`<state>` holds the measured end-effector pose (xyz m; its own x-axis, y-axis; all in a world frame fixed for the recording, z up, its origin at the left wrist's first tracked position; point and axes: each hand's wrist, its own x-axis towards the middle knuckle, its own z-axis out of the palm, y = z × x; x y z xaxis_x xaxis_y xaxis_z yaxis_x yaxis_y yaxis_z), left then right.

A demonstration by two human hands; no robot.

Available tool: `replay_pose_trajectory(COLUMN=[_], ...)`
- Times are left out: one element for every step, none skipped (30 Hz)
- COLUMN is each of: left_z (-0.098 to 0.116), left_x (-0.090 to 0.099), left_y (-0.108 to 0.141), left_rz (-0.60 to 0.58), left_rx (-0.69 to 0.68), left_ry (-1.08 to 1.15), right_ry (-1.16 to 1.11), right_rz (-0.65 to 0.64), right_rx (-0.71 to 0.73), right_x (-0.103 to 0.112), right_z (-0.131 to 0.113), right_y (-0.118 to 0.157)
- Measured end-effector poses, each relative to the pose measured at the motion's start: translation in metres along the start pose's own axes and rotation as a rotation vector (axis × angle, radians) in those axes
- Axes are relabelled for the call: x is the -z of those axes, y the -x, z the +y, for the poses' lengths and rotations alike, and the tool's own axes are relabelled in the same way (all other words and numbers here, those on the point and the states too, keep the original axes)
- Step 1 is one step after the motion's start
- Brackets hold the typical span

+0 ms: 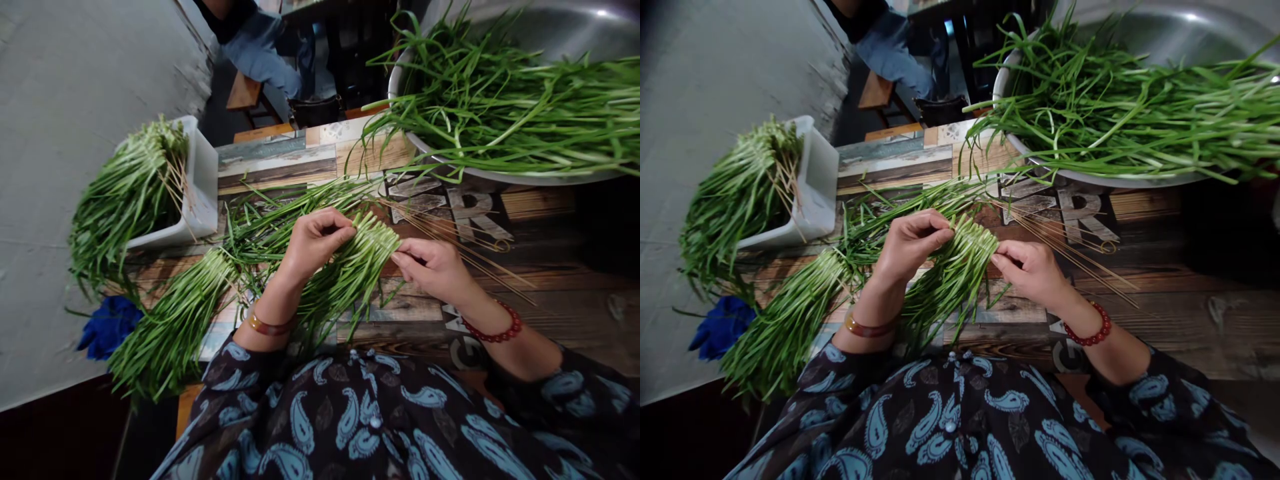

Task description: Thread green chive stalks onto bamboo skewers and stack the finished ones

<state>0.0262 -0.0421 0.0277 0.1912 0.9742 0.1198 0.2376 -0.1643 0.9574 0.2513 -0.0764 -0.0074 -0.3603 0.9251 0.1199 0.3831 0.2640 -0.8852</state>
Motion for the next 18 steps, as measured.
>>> replay_pose_trajectory(left_z=[0.001,0.002,0.003,0.004,0.005,0.008,0.010,0.013,0.016,0.020,0.023,0.026,0.029,0.031,0.033,0.035,0.036,0.037], left_x=[0.003,0.005,0.008,0.011,0.014,0.017,0.019,0.020,0.020,0.020,0.020,0.019,0.018,0.017,0.016,0.015,0.015,0.015], left_y=[0.000,0.001,0.001,0.000,0.000,-0.001,-0.003,-0.004,-0.006,-0.007,-0.008,-0.009,-0.009,-0.009,-0.009,-0.008,-0.008,-0.007], left_rz=[-0.038,-0.073,-0.107,-0.144,-0.183,-0.223,-0.263,-0.305,-0.350,-0.398,-0.445,-0.484,-0.505,-0.505,-0.482,-0.442,-0.397,-0.352], left_rx=[0.022,0.043,0.064,0.086,0.110,0.133,0.152,0.165,0.171,0.169,0.159,0.149,0.140,0.135,0.132,0.128,0.126,0.127], left_ry=[0.034,0.067,0.095,0.114,0.124,0.120,0.104,0.080,0.054,0.025,-0.005,-0.032,-0.053,-0.069,-0.078,-0.078,-0.069,-0.056], right_ry=[0.000,0.000,-0.002,-0.004,-0.005,-0.005,-0.005,-0.006,-0.007,-0.007,-0.007,-0.004,-0.002,-0.005,-0.012,-0.023,-0.034,-0.042], right_rz=[0.000,-0.001,-0.004,-0.008,-0.010,-0.009,-0.007,-0.001,0.005,0.011,0.016,0.021,0.027,0.034,0.041,0.050,0.060,0.074], right_rx=[0.016,0.032,0.049,0.068,0.087,0.106,0.123,0.138,0.149,0.158,0.165,0.170,0.174,0.174,0.171,0.166,0.160,0.158], right_x=[0.000,0.001,0.001,0.002,0.003,0.004,0.005,0.005,0.006,0.006,0.007,0.007,0.007,0.008,0.009,0.009,0.010,0.011], right_z=[0.000,0.000,0.000,-0.001,-0.002,-0.003,-0.004,-0.004,-0.005,-0.005,-0.005,-0.006,-0.006,-0.006,-0.006,-0.006,-0.006,-0.007], right_y=[0.000,0.000,0.000,0.000,0.000,0.000,0.000,0.000,0.001,0.001,0.001,0.001,0.000,0.000,0.000,0.000,0.000,0.000])
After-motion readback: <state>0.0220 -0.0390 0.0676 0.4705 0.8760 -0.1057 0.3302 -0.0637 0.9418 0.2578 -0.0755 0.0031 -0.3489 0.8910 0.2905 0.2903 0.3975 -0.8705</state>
